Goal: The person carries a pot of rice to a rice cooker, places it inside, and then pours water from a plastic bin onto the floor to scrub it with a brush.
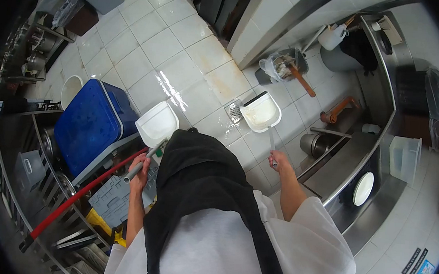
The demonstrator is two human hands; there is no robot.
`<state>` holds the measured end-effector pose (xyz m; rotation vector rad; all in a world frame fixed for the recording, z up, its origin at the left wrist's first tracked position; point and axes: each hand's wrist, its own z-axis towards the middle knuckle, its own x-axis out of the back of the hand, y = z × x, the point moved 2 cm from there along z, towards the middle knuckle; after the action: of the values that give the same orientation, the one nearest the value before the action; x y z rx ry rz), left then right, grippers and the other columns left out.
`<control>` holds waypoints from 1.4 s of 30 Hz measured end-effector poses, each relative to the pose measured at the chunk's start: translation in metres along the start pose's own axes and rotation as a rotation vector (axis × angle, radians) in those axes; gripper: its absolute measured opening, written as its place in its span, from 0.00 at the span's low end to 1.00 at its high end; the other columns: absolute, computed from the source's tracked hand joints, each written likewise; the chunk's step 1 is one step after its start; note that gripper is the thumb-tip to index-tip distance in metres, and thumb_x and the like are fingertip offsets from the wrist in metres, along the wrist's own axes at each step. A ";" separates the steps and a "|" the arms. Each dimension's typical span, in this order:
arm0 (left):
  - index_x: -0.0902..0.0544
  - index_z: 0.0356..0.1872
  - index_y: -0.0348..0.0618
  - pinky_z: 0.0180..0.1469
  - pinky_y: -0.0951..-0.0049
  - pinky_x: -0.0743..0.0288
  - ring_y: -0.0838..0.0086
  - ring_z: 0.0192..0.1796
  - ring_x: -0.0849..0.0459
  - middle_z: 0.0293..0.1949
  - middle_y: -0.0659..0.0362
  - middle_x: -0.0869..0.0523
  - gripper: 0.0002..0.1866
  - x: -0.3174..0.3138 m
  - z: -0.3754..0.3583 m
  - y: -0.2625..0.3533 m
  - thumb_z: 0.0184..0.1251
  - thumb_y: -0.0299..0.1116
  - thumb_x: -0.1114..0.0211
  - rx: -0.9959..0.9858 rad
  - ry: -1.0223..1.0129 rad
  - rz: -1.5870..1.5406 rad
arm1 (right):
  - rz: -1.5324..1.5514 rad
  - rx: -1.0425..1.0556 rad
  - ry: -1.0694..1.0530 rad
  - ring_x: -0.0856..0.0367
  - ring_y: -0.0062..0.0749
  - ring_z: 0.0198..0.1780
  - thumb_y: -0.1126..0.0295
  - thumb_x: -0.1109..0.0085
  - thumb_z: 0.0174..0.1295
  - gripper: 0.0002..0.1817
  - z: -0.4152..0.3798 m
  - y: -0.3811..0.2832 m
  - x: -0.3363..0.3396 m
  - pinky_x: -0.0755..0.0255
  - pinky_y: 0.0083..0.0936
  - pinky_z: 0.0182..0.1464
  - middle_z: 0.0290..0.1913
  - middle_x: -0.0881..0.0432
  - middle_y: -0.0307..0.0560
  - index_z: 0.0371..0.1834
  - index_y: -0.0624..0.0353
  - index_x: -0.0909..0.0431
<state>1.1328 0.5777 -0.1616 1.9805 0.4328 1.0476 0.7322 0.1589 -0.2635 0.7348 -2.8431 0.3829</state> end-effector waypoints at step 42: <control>0.18 0.38 0.40 0.56 0.61 0.27 0.54 0.54 0.18 0.51 0.45 0.17 0.09 -0.060 -0.015 0.102 0.63 0.35 0.34 -0.294 -0.098 0.171 | -0.451 0.555 0.370 0.22 0.61 0.56 0.68 0.49 0.56 0.32 -0.016 0.063 -0.046 0.29 0.44 0.60 0.53 0.21 0.69 0.68 0.62 0.36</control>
<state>1.0778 0.4874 -0.1062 1.8168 0.0520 1.0483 0.7423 0.2380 -0.2719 1.2139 -2.1460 1.1119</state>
